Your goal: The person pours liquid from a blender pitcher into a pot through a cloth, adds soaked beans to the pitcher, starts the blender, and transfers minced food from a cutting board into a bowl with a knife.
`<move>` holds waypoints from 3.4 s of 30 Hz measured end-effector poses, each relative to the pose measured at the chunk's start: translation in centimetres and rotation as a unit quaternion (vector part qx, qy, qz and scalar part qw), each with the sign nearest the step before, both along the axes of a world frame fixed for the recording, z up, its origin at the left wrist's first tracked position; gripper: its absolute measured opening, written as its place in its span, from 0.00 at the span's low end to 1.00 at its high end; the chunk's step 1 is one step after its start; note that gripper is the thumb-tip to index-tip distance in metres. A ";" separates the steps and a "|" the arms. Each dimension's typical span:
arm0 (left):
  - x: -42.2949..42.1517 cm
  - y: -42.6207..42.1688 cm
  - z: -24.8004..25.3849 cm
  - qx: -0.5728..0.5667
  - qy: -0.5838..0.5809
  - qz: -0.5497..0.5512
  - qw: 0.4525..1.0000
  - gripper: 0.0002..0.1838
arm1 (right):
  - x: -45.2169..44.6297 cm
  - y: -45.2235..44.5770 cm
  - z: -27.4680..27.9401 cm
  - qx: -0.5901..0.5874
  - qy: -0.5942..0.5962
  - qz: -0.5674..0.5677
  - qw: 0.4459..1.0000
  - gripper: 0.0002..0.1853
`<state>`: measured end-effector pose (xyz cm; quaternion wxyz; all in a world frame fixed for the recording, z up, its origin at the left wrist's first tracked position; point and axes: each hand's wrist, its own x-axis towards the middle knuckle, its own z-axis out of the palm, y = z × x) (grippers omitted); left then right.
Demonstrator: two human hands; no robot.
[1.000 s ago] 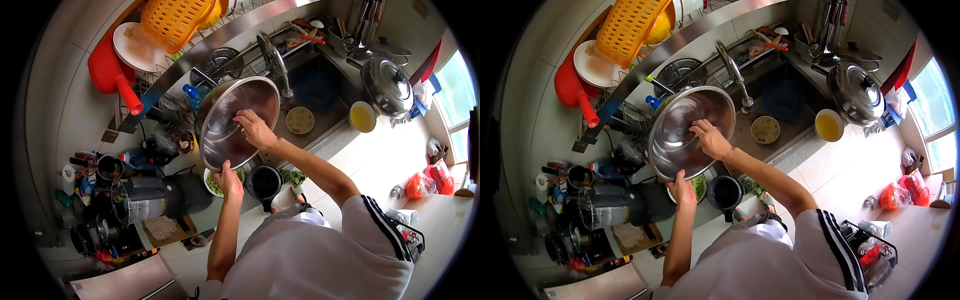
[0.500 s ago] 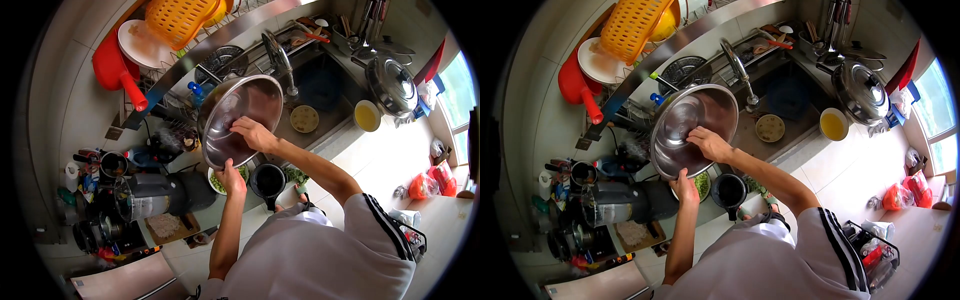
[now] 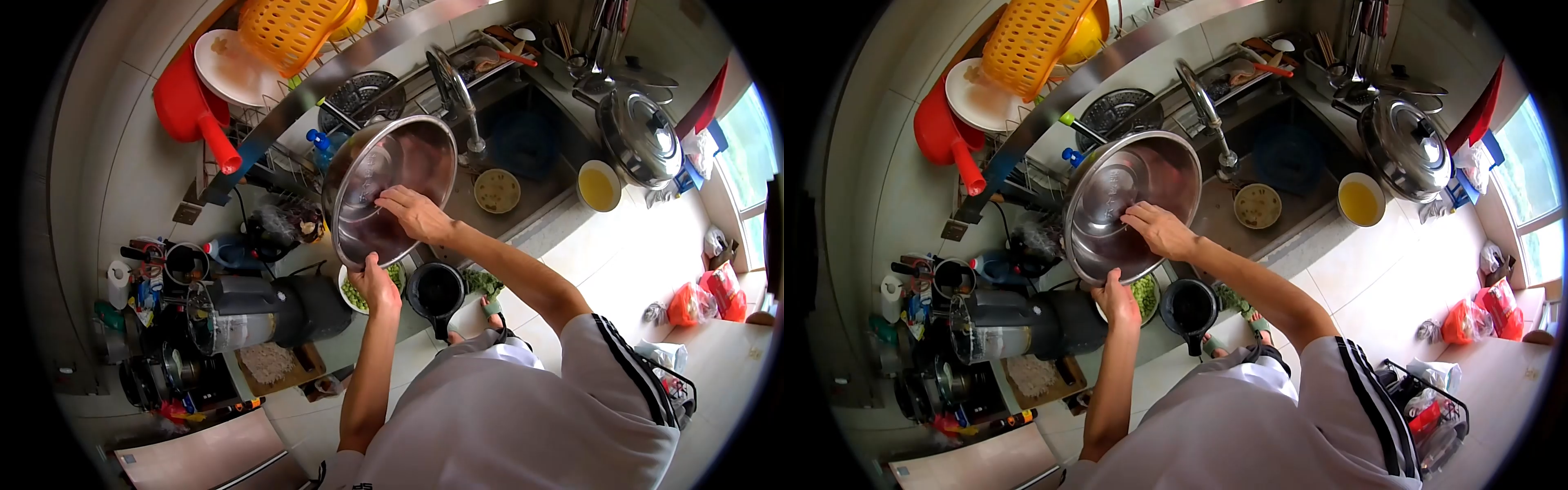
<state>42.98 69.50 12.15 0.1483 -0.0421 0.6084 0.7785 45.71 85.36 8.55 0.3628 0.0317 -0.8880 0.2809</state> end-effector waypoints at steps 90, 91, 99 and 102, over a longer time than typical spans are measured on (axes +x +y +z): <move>-2.6 1.3 -4.7 -0.038 0.226 -0.003 0.973 0.27 | 7.0 -1.9 -4.9 0.150 -0.250 -0.299 0.909 0.30; -2.0 1.8 -4.1 -0.034 0.223 0.007 0.974 0.27 | 7.0 -2.5 -3.8 0.167 -0.251 -0.306 0.903 0.34; -1.5 3.3 -3.5 -0.010 0.114 0.029 0.993 0.22 | 4.9 -7.3 -2.5 0.005 -0.240 -0.127 0.962 0.40; -2.7 2.7 -4.2 -0.048 0.139 0.049 0.988 0.21 | 5.4 -5.1 -3.6 0.112 -0.345 -0.211 0.908 0.41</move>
